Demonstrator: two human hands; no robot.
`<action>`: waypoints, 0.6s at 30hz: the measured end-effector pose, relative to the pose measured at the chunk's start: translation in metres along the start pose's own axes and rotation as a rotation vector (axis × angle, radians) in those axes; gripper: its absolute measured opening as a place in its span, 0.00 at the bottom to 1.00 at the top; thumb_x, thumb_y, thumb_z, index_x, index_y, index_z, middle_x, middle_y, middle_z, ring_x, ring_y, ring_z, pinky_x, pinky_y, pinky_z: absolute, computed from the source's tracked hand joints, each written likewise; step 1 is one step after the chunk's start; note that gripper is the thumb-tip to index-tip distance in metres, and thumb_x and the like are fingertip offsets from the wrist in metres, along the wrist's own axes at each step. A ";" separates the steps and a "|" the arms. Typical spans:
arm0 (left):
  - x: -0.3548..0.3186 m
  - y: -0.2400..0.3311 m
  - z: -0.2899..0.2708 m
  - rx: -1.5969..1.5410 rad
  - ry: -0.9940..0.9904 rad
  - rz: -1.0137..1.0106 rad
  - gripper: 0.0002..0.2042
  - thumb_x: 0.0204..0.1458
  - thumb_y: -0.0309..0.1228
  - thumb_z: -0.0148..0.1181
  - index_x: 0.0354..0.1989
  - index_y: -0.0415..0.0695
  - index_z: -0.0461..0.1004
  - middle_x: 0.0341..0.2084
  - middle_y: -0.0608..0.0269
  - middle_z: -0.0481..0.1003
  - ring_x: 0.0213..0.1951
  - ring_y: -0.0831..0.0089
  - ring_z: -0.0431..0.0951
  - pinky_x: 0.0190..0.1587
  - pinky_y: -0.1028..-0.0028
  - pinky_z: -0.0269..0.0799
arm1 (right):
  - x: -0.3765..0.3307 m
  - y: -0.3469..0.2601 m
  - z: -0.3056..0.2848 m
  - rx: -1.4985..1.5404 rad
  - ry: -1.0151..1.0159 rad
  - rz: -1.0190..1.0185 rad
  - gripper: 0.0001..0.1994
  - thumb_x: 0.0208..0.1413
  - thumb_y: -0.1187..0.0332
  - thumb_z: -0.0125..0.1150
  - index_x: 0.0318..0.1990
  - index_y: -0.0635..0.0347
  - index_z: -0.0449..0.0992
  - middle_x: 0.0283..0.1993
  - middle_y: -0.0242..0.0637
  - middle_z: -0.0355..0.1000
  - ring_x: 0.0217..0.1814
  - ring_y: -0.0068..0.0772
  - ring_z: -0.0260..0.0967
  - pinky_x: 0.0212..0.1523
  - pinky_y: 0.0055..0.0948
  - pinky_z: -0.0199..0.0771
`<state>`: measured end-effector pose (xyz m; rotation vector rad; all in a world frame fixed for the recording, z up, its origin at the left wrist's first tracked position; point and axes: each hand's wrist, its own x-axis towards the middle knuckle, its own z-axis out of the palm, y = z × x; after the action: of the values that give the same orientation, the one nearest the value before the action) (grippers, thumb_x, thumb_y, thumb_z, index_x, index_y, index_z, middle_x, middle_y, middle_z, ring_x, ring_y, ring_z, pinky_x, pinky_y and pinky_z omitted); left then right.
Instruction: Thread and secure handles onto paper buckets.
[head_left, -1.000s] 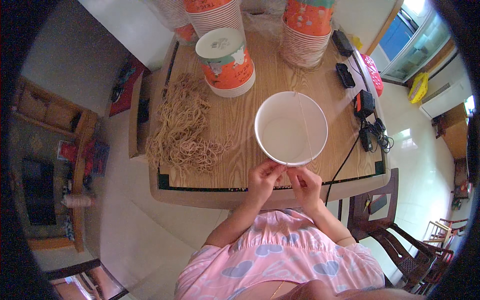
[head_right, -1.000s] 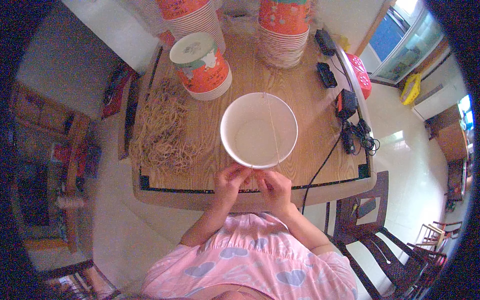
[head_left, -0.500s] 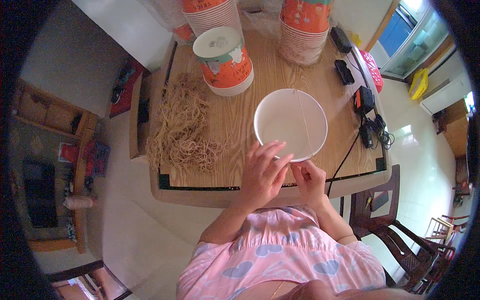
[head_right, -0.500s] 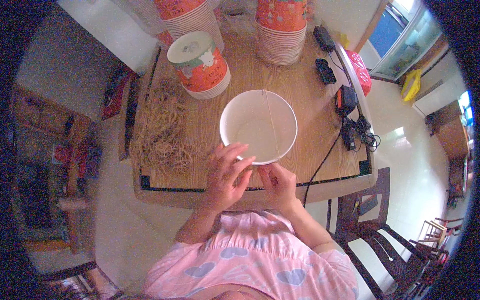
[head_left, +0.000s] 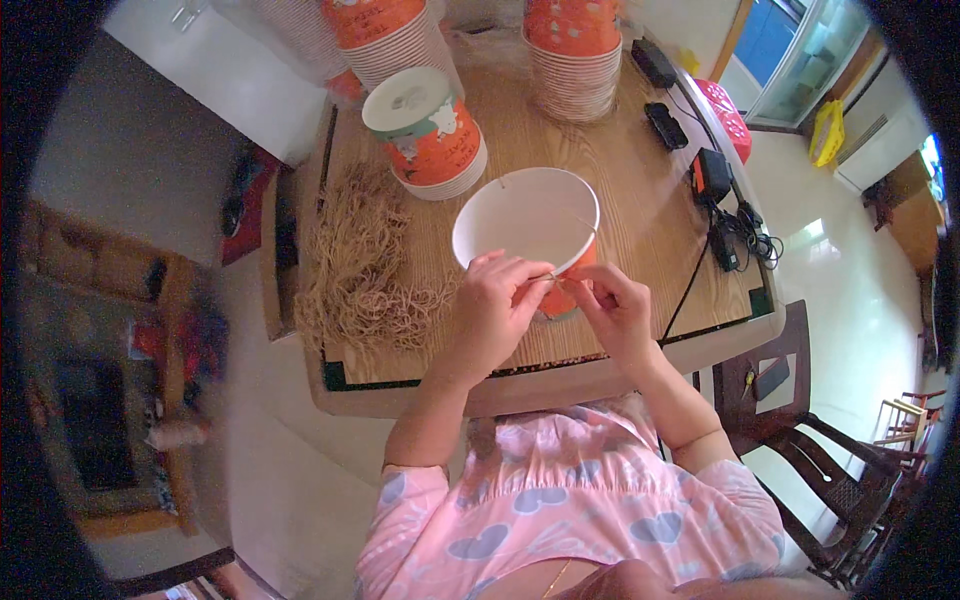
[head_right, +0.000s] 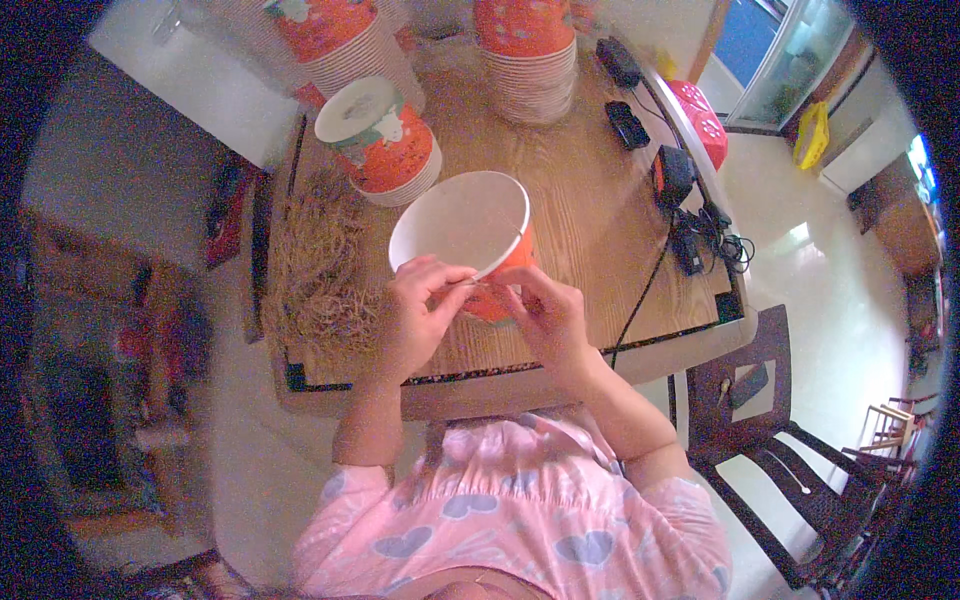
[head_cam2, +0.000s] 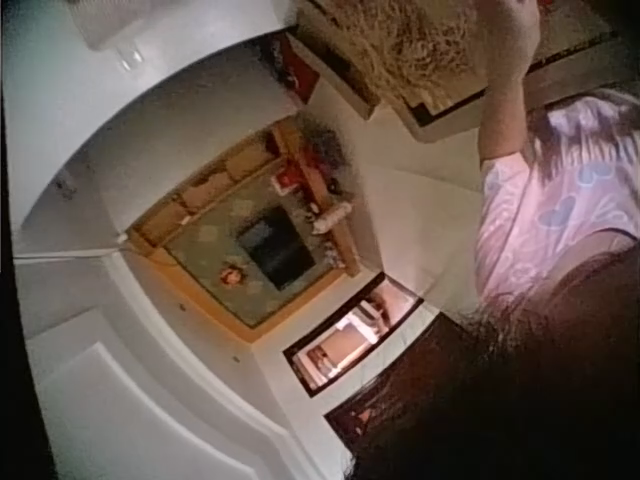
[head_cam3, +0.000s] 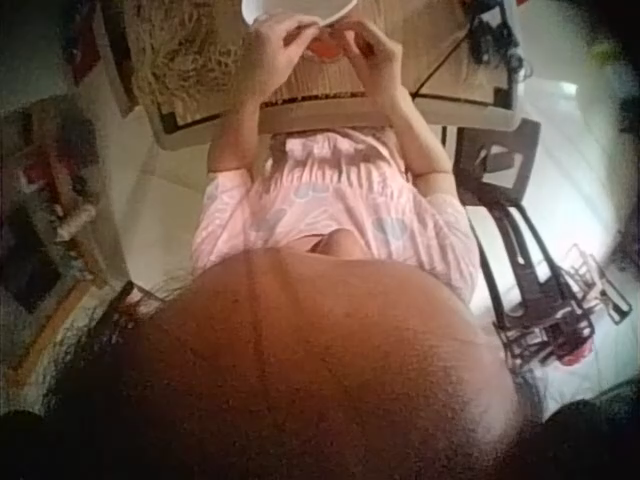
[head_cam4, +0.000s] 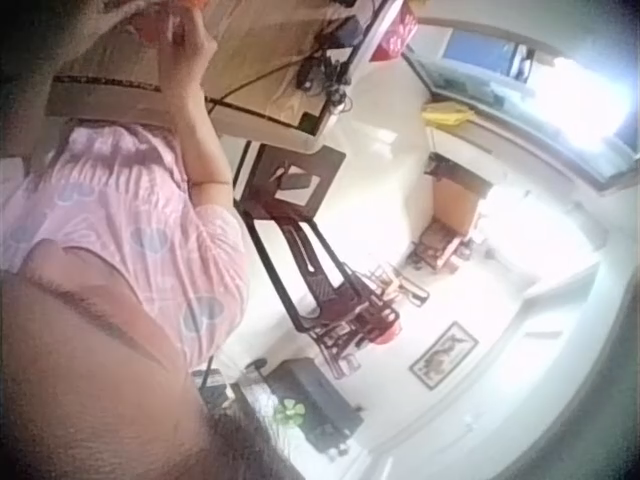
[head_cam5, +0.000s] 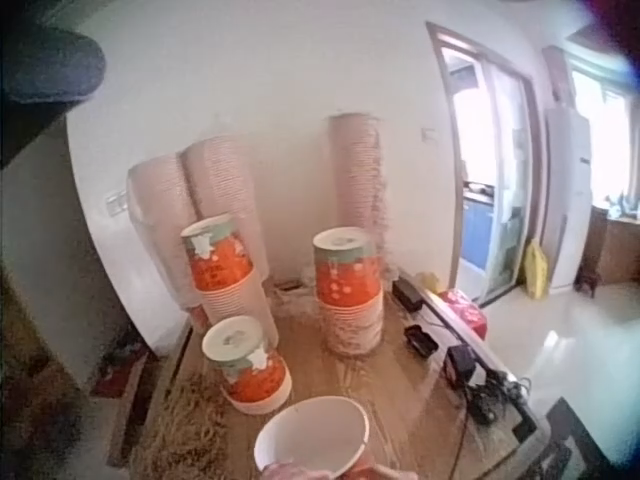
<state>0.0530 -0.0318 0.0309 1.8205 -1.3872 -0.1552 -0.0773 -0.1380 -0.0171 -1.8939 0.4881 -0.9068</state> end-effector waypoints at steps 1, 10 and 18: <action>-0.001 0.000 0.001 0.002 -0.005 0.001 0.05 0.46 0.26 0.59 0.31 0.41 0.74 0.25 0.59 0.75 0.33 0.60 0.74 0.48 0.63 0.65 | 0.002 -0.002 0.001 0.003 0.004 0.003 0.04 0.50 0.78 0.59 0.34 0.61 0.74 0.15 0.21 0.51 0.17 0.09 0.45 0.16 0.15 0.44; 0.002 0.009 0.000 0.204 0.064 -0.003 0.08 0.39 0.25 0.62 0.31 0.41 0.74 0.28 0.57 0.74 0.36 0.59 0.74 0.43 0.65 0.68 | 0.008 0.004 0.000 0.011 -0.112 -0.039 0.04 0.50 0.76 0.58 0.35 0.60 0.74 0.23 0.39 0.71 0.20 0.25 0.69 0.21 0.25 0.68; 0.000 -0.002 0.000 0.190 0.136 0.040 0.06 0.42 0.27 0.60 0.30 0.43 0.72 0.23 0.60 0.74 0.30 0.61 0.74 0.49 0.60 0.65 | 0.008 -0.013 -0.014 -0.024 -0.155 -0.051 0.03 0.52 0.77 0.58 0.35 0.64 0.74 0.19 0.29 0.66 0.18 0.10 0.56 0.17 0.15 0.54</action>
<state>0.0549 -0.0318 0.0299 1.9174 -1.3787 0.1234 -0.0830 -0.1454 0.0014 -1.9882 0.3595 -0.7822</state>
